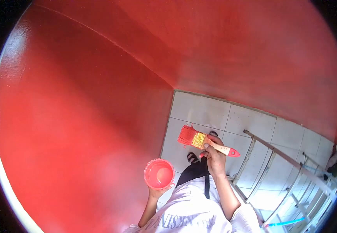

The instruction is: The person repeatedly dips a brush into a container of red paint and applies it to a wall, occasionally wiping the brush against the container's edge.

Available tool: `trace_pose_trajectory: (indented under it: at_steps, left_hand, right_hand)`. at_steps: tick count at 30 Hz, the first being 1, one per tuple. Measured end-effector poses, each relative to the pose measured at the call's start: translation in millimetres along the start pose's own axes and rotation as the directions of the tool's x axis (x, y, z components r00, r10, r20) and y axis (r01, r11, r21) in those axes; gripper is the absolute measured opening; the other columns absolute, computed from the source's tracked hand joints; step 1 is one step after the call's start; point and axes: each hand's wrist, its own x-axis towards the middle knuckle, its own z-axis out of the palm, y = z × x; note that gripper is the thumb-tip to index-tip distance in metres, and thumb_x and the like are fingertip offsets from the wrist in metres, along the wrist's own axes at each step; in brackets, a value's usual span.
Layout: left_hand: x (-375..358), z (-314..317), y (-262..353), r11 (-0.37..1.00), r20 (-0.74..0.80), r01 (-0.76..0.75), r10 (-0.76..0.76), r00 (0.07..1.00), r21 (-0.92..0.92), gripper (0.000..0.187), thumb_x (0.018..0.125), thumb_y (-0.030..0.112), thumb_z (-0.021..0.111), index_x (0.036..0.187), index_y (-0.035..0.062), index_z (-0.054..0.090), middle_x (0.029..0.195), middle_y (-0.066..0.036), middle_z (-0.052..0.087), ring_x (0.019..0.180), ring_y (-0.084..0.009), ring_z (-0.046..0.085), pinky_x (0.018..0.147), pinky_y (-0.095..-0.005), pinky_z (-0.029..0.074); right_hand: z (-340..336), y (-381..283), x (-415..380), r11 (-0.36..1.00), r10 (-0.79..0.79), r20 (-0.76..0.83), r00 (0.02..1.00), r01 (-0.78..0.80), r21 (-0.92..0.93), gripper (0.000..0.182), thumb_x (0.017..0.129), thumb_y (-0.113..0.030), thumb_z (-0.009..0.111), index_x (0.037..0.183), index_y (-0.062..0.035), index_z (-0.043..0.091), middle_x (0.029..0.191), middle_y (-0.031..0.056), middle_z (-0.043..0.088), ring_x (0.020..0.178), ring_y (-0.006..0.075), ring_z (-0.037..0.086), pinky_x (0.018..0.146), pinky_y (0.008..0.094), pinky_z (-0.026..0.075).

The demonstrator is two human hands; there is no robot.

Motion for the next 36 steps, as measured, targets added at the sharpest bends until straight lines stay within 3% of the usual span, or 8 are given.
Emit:
trace_pose_trajectory:
  at_steps: [6, 13, 20, 24, 26, 28, 29, 36]
  left_hand:
    - [1, 86, -87, 0.974, -0.01, -0.1, 0.1, 0.995, -0.204, 0.091, 0.063, 0.002, 0.09, 0.138, 0.0052, 0.039, 0.126, -0.015, 0.06, 0.109, -0.0235, 0.064, 0.087, -0.0372, 0.056]
    - [130, 132, -177, 0.841, -0.093, -0.243, 0.227, 0.969, -0.483, 0.088, 0.072, 0.001, 0.084, 0.143, 0.0127, 0.034, 0.141, -0.013, 0.047, 0.127, -0.0264, 0.049, 0.099, -0.0443, 0.049]
    - [180, 178, -332, 0.451, 0.031, 0.082, -0.12, 0.992, -0.889, 0.09, 0.072, 0.004, 0.085, 0.144, 0.0189, 0.033, 0.146, -0.011, 0.041, 0.131, -0.0292, 0.045, 0.099, -0.0502, 0.049]
    - [185, 161, -313, -0.004, 0.103, 0.106, -0.26, 0.96, -0.994, 0.094, 0.068, 0.005, 0.087, 0.144, 0.0189, 0.033, 0.145, -0.01, 0.042, 0.13, -0.0289, 0.046, 0.1, -0.0518, 0.048]
    - [199, 156, -340, 0.128, -0.013, 0.005, -0.136, 0.991, -0.992, 0.094, 0.067, 0.005, 0.088, 0.143, 0.0173, 0.033, 0.143, -0.011, 0.044, 0.128, -0.0289, 0.049, 0.099, -0.0505, 0.049]
    - [196, 151, -351, 0.674, -0.203, -0.184, 0.052, 0.978, -0.715, 0.095, 0.066, 0.004, 0.089, 0.142, 0.0145, 0.033, 0.139, -0.012, 0.047, 0.124, -0.0286, 0.052, 0.099, -0.048, 0.05]
    - [201, 147, -343, 0.739, -0.23, -0.221, 0.091, 0.969, -0.637, 0.095, 0.065, 0.004, 0.089, 0.141, 0.0128, 0.033, 0.137, -0.012, 0.049, 0.123, -0.0273, 0.053, 0.098, -0.0464, 0.05]
    - [254, 142, -347, 0.89, -0.349, -0.426, 0.351, 0.869, -0.164, 0.087, 0.064, 0.009, 0.091, 0.135, 0.0049, 0.041, 0.13, -0.011, 0.055, 0.119, -0.0215, 0.056, 0.096, -0.0384, 0.051]
  right_hand:
    - [-129, 26, 36, 0.999, -0.026, 0.068, 0.997, 0.029, -0.046, 0.032, 0.09, -0.005, 0.063, 0.121, -0.0033, 0.054, 0.111, 0.01, 0.062, 0.087, 0.0196, 0.065, 0.06, 0.0313, 0.057]
    - [-191, 78, 172, 0.976, -0.105, 0.214, 0.971, 0.142, -0.166, 0.033, 0.086, -0.011, 0.068, 0.117, -0.0071, 0.055, 0.107, 0.0072, 0.063, 0.089, 0.0179, 0.065, 0.058, 0.0324, 0.057]
    - [-275, 154, 245, 0.984, -0.015, 0.289, 0.957, 0.066, -0.168, 0.032, 0.085, -0.01, 0.07, 0.113, -0.0041, 0.055, 0.1, 0.0098, 0.063, 0.079, 0.0189, 0.065, 0.056, 0.0317, 0.058]
    - [-277, 149, 241, 0.984, 0.081, 0.201, 0.976, -0.046, -0.173, 0.031, 0.085, -0.008, 0.072, 0.11, -0.0002, 0.056, 0.096, 0.0121, 0.065, 0.073, 0.0182, 0.066, 0.055, 0.0306, 0.058]
    - [-301, 178, 255, 0.98, 0.045, 0.203, 0.978, -0.004, -0.197, 0.03, 0.084, -0.004, 0.065, 0.113, -0.0028, 0.055, 0.102, 0.0109, 0.064, 0.083, 0.0203, 0.066, 0.055, 0.031, 0.06]
    - [-296, 173, 248, 0.98, 0.052, 0.179, 0.982, -0.015, -0.201, 0.034, 0.086, -0.01, 0.069, 0.114, -0.0017, 0.052, 0.101, 0.0124, 0.064, 0.081, 0.021, 0.066, 0.057, 0.0333, 0.059]
    - [-328, 176, 271, 0.919, 0.215, 0.235, 0.948, -0.115, -0.376, 0.037, 0.086, -0.011, 0.068, 0.12, -0.0029, 0.056, 0.11, 0.0088, 0.06, 0.085, 0.0208, 0.06, 0.06, 0.031, 0.053]
    - [-291, 178, 278, 0.893, -0.159, 0.415, 0.896, 0.31, -0.325, 0.034, 0.09, -0.015, 0.063, 0.121, -0.0048, 0.056, 0.107, 0.0082, 0.062, 0.088, 0.0199, 0.062, 0.065, 0.0337, 0.054]
